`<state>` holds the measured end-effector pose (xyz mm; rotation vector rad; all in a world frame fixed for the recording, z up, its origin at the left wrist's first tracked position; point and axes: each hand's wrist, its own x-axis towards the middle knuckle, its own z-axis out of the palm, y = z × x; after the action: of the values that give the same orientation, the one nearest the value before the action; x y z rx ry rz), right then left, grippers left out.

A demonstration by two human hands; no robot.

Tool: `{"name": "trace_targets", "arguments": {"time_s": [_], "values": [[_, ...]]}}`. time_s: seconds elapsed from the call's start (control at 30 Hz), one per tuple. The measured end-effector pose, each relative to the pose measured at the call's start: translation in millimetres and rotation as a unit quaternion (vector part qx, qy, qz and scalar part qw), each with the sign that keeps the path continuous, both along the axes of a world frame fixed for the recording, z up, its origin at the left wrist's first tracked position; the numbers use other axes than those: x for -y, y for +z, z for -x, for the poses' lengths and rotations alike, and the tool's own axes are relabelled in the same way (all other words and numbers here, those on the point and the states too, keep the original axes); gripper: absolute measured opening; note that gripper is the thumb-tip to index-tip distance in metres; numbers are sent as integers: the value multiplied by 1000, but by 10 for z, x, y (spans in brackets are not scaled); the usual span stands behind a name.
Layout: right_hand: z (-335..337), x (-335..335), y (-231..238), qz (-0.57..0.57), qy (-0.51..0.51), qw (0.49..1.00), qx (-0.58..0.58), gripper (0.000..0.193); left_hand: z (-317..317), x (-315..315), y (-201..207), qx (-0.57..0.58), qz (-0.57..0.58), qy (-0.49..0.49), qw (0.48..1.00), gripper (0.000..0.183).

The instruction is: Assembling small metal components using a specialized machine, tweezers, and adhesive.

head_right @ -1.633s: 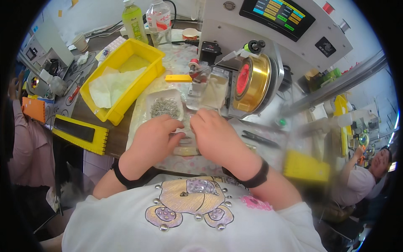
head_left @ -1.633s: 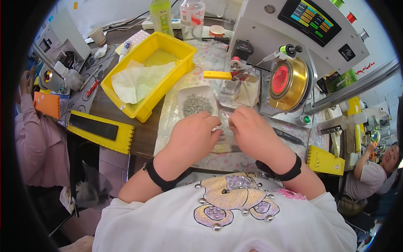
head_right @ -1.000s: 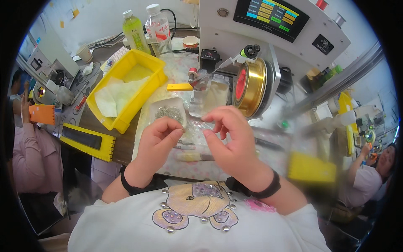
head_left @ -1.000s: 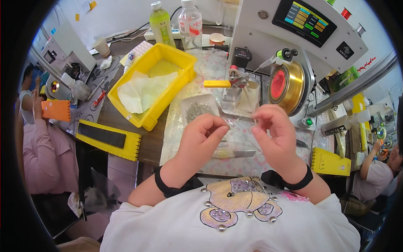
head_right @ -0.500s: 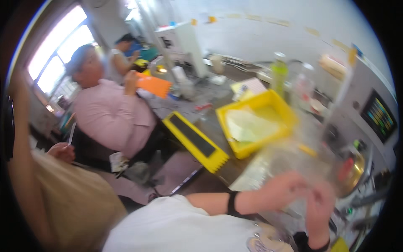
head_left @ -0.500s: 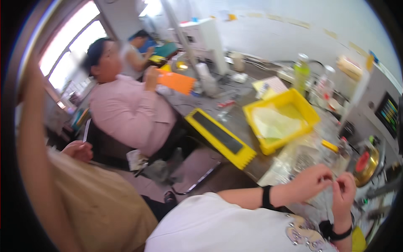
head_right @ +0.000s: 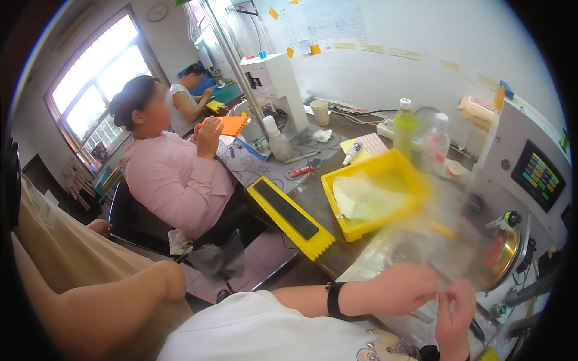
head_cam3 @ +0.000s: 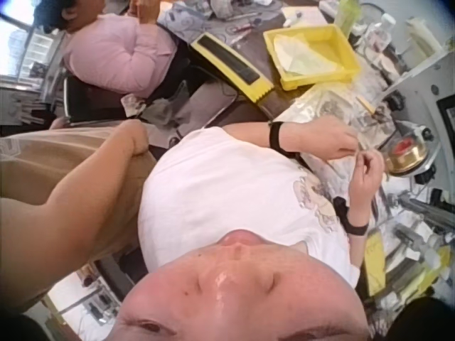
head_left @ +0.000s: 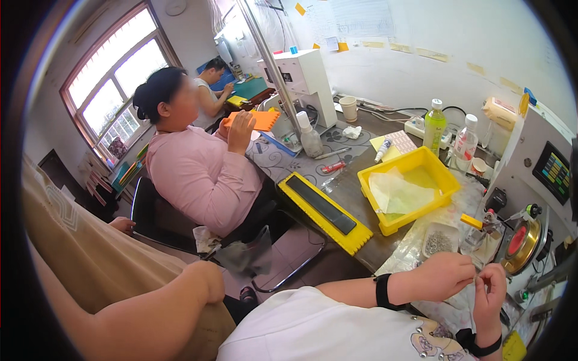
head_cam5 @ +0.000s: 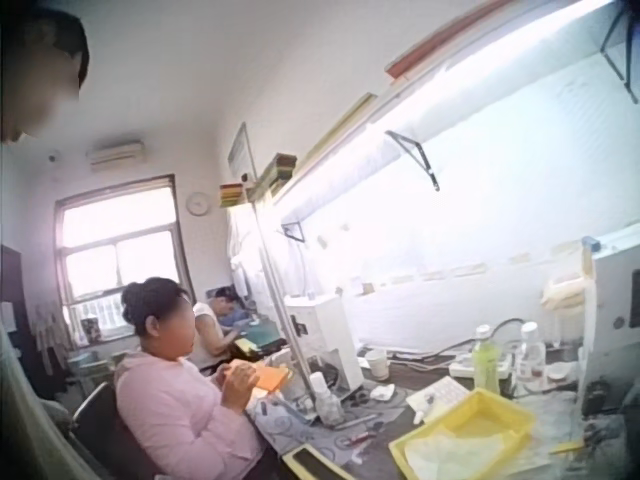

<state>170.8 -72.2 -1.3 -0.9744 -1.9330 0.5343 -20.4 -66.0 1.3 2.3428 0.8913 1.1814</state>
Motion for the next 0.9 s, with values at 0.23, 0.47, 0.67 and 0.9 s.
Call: {"name": "trace_targets", "arguments": {"time_s": [0.23,0.47,0.67,0.9], "values": [[-154,95,0,198,-32,937,-285,2,-106,33,-16,32,4,-8,999,6],[-102,-16,289,381,141,750,-521,6,318,-98,280,-324,165,76,929,22],[-179,13,288,375,151,760,-508,6,201,-87,483,-305,174,90,932,18],[-160,123,360,337,120,856,-373,7,-98,-80,685,-92,101,37,990,13]]}}
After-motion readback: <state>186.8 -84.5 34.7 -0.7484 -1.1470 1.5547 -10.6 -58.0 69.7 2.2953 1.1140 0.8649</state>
